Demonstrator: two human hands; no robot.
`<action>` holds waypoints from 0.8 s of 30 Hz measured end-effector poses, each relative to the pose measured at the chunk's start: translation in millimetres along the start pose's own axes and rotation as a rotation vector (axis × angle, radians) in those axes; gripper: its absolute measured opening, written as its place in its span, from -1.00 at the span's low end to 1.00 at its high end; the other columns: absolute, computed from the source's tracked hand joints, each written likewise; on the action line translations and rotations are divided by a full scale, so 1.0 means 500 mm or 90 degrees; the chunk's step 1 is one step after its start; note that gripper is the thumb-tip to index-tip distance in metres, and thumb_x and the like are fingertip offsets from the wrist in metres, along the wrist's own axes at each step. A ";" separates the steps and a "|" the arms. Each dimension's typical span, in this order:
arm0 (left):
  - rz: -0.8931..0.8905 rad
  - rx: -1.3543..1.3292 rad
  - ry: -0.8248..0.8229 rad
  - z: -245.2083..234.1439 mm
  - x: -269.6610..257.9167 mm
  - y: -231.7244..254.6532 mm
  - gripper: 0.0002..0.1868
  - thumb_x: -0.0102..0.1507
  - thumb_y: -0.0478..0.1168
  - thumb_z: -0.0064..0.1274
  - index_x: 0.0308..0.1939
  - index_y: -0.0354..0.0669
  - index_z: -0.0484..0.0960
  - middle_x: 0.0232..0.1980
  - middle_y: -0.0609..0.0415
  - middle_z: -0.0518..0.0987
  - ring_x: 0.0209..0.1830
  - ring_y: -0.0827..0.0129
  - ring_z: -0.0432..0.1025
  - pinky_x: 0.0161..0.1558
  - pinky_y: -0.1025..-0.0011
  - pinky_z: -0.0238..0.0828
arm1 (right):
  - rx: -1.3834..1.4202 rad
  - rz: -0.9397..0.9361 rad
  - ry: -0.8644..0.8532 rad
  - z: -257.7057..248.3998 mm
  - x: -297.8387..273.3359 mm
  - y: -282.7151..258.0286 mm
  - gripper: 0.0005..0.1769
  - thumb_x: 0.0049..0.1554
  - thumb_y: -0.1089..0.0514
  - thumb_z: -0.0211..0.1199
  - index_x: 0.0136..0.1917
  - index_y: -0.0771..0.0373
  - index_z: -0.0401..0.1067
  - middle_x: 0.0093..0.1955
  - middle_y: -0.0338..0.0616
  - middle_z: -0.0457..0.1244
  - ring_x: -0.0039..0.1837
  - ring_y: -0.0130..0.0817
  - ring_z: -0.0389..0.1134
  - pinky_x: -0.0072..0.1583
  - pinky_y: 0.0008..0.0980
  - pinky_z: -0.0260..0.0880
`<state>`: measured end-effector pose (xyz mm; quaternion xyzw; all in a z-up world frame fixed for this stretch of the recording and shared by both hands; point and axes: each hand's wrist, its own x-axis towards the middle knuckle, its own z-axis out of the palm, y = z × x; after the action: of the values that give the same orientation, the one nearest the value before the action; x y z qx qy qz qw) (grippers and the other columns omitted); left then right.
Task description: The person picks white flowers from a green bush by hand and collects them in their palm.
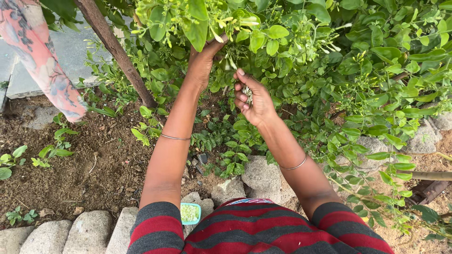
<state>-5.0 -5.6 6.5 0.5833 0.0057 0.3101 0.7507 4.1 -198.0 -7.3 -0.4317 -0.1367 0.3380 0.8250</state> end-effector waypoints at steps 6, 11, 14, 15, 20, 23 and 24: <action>-0.020 0.015 0.006 0.011 -0.003 -0.004 -0.47 0.16 0.04 0.32 0.13 -0.11 0.64 0.10 0.08 0.70 0.13 0.38 0.54 -0.03 0.29 0.48 | 0.066 -0.002 -0.079 -0.008 0.005 -0.008 -0.66 0.04 0.05 0.35 0.01 0.28 0.46 -0.23 -0.17 0.30 -0.37 -0.51 0.22 -0.41 -0.55 0.16; 0.011 0.006 -0.012 0.019 0.003 -0.019 -0.58 0.18 -0.10 0.33 0.07 -0.18 0.70 -0.03 0.07 0.75 -0.03 0.39 0.55 -0.12 0.34 0.35 | 0.011 -0.034 -0.022 0.004 0.017 -0.023 -0.65 0.08 0.01 0.46 0.00 0.26 0.49 -0.23 -0.23 0.28 -0.38 -0.57 0.19 -0.42 -0.60 0.12; 0.029 -0.044 -0.047 0.023 0.002 -0.026 -0.66 0.23 -0.14 0.32 0.02 -0.22 0.74 -0.10 0.11 0.75 -0.06 0.46 0.56 0.10 0.43 0.43 | 0.000 -0.037 -0.016 0.005 0.024 -0.024 -0.64 0.07 0.00 0.50 0.00 0.26 0.53 -0.23 -0.29 0.26 -0.38 -0.62 0.16 -0.42 -0.61 0.08; 0.024 -0.026 -0.030 0.024 0.001 -0.026 -0.66 0.22 -0.13 0.33 0.00 -0.23 0.74 -0.11 0.10 0.74 -0.07 0.46 0.55 0.10 0.42 0.42 | -0.013 -0.046 -0.012 0.006 0.025 -0.023 -0.64 0.06 0.01 0.52 -0.01 0.26 0.54 -0.22 -0.32 0.25 -0.38 -0.64 0.14 -0.42 -0.62 0.07; -0.002 0.002 0.009 0.024 -0.006 -0.023 -0.64 0.19 -0.08 0.32 0.00 -0.16 0.73 -0.13 0.15 0.74 -0.09 0.51 0.55 0.10 0.45 0.40 | 0.009 -0.026 -0.031 0.000 0.019 -0.024 -0.65 0.08 0.00 0.46 0.03 0.25 0.54 -0.23 -0.29 0.25 -0.39 -0.61 0.12 -0.42 -0.61 0.06; 0.017 0.020 -0.023 0.031 -0.006 -0.019 -0.66 0.28 -0.08 0.33 -0.06 -0.32 0.78 -0.17 0.04 0.72 -0.15 0.44 0.48 0.07 0.40 0.35 | 0.027 -0.011 -0.031 -0.013 0.019 -0.035 -0.63 0.09 0.03 0.44 0.08 0.26 0.53 -0.22 -0.29 0.26 -0.38 -0.62 0.11 -0.41 -0.62 0.04; 0.055 0.019 -0.034 0.034 -0.006 -0.016 -0.64 0.24 -0.08 0.31 0.01 -0.23 0.74 -0.09 0.12 0.74 -0.09 0.52 0.52 0.11 0.46 0.36 | 0.032 -0.009 -0.032 -0.019 0.019 -0.039 -0.63 0.10 0.06 0.44 0.12 0.28 0.52 -0.21 -0.31 0.25 -0.35 -0.63 0.12 -0.39 -0.62 0.03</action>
<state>2.4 -23.0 3.9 0.6024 -0.0349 0.3264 0.7275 24.7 -205.1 2.2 -0.4012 -0.1523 0.3462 0.8343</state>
